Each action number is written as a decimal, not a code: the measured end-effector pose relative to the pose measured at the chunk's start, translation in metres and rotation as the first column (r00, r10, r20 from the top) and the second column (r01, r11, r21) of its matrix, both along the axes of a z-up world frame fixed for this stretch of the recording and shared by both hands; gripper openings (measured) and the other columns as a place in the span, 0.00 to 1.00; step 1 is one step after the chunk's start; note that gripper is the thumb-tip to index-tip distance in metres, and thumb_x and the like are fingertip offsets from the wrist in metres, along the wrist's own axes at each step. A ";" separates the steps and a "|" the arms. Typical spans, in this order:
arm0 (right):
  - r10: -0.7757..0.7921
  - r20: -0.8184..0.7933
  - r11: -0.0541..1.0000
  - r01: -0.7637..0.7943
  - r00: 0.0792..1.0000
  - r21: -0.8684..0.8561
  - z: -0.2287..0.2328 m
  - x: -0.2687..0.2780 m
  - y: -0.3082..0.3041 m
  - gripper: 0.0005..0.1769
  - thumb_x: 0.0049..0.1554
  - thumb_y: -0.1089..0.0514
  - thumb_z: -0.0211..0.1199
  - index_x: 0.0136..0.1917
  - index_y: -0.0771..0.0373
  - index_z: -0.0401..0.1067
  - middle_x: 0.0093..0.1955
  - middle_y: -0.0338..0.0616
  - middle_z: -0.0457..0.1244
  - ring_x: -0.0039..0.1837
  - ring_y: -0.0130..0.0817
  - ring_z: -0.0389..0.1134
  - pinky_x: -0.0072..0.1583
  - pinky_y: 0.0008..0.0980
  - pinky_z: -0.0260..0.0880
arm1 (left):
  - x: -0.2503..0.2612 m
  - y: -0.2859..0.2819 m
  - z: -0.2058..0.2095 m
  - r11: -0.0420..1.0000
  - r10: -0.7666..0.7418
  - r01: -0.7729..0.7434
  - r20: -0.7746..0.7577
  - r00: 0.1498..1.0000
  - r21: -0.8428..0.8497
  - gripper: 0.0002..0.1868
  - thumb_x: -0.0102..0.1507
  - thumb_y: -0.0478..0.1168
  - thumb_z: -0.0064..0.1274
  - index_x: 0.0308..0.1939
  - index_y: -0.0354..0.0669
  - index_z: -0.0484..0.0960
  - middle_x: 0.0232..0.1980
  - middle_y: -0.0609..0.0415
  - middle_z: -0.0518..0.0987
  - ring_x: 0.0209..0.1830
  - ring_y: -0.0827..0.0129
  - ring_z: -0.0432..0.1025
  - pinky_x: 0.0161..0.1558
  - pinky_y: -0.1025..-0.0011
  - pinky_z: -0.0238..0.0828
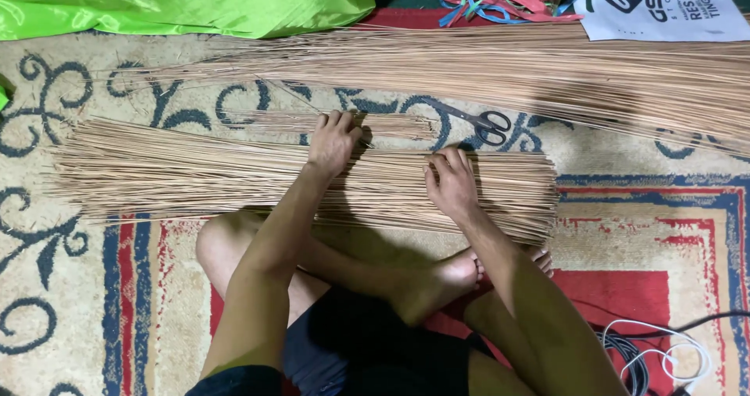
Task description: Trimming and organizing bundles of thin wooden sticks using scissors
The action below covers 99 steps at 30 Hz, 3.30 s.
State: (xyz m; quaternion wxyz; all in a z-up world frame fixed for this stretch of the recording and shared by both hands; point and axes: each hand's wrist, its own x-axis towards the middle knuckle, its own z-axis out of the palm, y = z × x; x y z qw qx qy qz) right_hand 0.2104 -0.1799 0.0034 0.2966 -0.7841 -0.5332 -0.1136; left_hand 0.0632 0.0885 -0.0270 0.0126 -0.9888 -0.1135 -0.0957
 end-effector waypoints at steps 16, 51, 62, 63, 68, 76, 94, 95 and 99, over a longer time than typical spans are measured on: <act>-0.294 0.107 0.825 0.309 0.950 -0.472 -0.068 0.129 0.019 0.25 0.54 0.60 0.65 0.65 0.55 0.71 0.62 0.40 0.60 0.65 0.48 0.59 0.57 0.46 0.68 | 0.034 -0.021 -0.002 0.999 -0.008 0.011 0.053 0.999 -0.045 0.05 0.64 0.50 0.57 0.36 0.59 0.84 0.42 0.61 0.77 0.48 0.66 0.68 0.50 0.61 0.58; 0.181 -0.064 0.970 -0.189 0.981 -0.149 -0.005 0.020 0.124 0.25 0.40 0.55 0.81 0.47 0.59 0.72 0.50 0.42 0.55 0.54 0.46 0.58 0.52 0.42 0.60 | 0.016 0.067 0.030 0.918 -0.085 0.066 -0.031 0.996 -0.390 0.28 0.53 0.48 0.72 0.50 0.52 0.73 0.49 0.55 0.68 0.54 0.56 0.62 0.54 0.58 0.55; 0.182 -0.121 0.949 -0.206 0.976 -0.238 -0.016 0.019 0.133 0.29 0.37 0.53 0.82 0.49 0.57 0.71 0.51 0.42 0.54 0.56 0.46 0.56 0.53 0.43 0.58 | -0.001 0.063 0.027 0.911 -0.069 0.047 -0.040 0.997 -0.409 0.30 0.49 0.50 0.73 0.48 0.51 0.73 0.48 0.55 0.68 0.54 0.57 0.62 0.55 0.59 0.56; 0.186 -0.124 0.949 -0.210 0.975 -0.233 -0.018 0.020 0.133 0.30 0.36 0.54 0.82 0.49 0.57 0.71 0.51 0.42 0.54 0.57 0.47 0.56 0.54 0.43 0.58 | -0.001 0.062 0.024 0.911 -0.066 0.044 -0.040 0.997 -0.409 0.29 0.50 0.50 0.73 0.48 0.51 0.73 0.48 0.56 0.68 0.54 0.57 0.62 0.54 0.59 0.56; 0.179 -0.146 0.954 -0.208 0.973 -0.215 -0.017 0.029 0.132 0.30 0.36 0.54 0.82 0.49 0.57 0.71 0.52 0.42 0.55 0.58 0.46 0.57 0.55 0.43 0.58 | -0.005 0.044 0.017 0.920 -0.102 0.097 0.007 0.995 -0.379 0.21 0.55 0.48 0.69 0.44 0.51 0.74 0.45 0.56 0.69 0.52 0.59 0.65 0.53 0.60 0.58; 0.240 -0.197 0.921 -0.287 0.951 -0.262 -0.010 0.039 0.127 0.34 0.33 0.55 0.81 0.52 0.56 0.70 0.54 0.44 0.55 0.58 0.48 0.57 0.57 0.44 0.58 | -0.020 0.039 0.002 0.904 -0.059 0.118 0.154 0.986 -0.412 0.16 0.56 0.42 0.68 0.40 0.51 0.75 0.39 0.57 0.69 0.45 0.58 0.68 0.48 0.59 0.61; 0.237 -0.038 0.935 -0.239 0.971 -0.264 -0.014 0.030 0.135 0.31 0.39 0.53 0.82 0.52 0.59 0.70 0.54 0.45 0.56 0.59 0.48 0.58 0.54 0.44 0.59 | -0.037 0.034 0.011 0.916 0.092 -0.002 0.205 0.974 -0.401 0.12 0.58 0.40 0.65 0.40 0.52 0.77 0.37 0.60 0.68 0.42 0.61 0.67 0.47 0.61 0.59; 0.222 -0.028 0.936 -0.221 0.975 -0.273 -0.012 0.029 0.138 0.30 0.40 0.52 0.82 0.51 0.59 0.70 0.54 0.45 0.56 0.59 0.47 0.58 0.54 0.44 0.59 | -0.034 0.035 0.017 0.924 0.093 -0.026 0.157 0.983 -0.382 0.17 0.57 0.42 0.67 0.44 0.52 0.76 0.41 0.58 0.68 0.46 0.59 0.66 0.49 0.60 0.59; 0.169 -0.006 0.948 -0.165 0.986 -0.273 -0.016 0.026 0.142 0.29 0.40 0.51 0.81 0.50 0.58 0.70 0.54 0.44 0.55 0.58 0.47 0.58 0.53 0.43 0.59 | -0.023 0.044 0.025 0.925 0.114 -0.134 -0.079 0.990 -0.355 0.38 0.54 0.49 0.72 0.63 0.48 0.70 0.59 0.51 0.65 0.62 0.53 0.59 0.61 0.55 0.55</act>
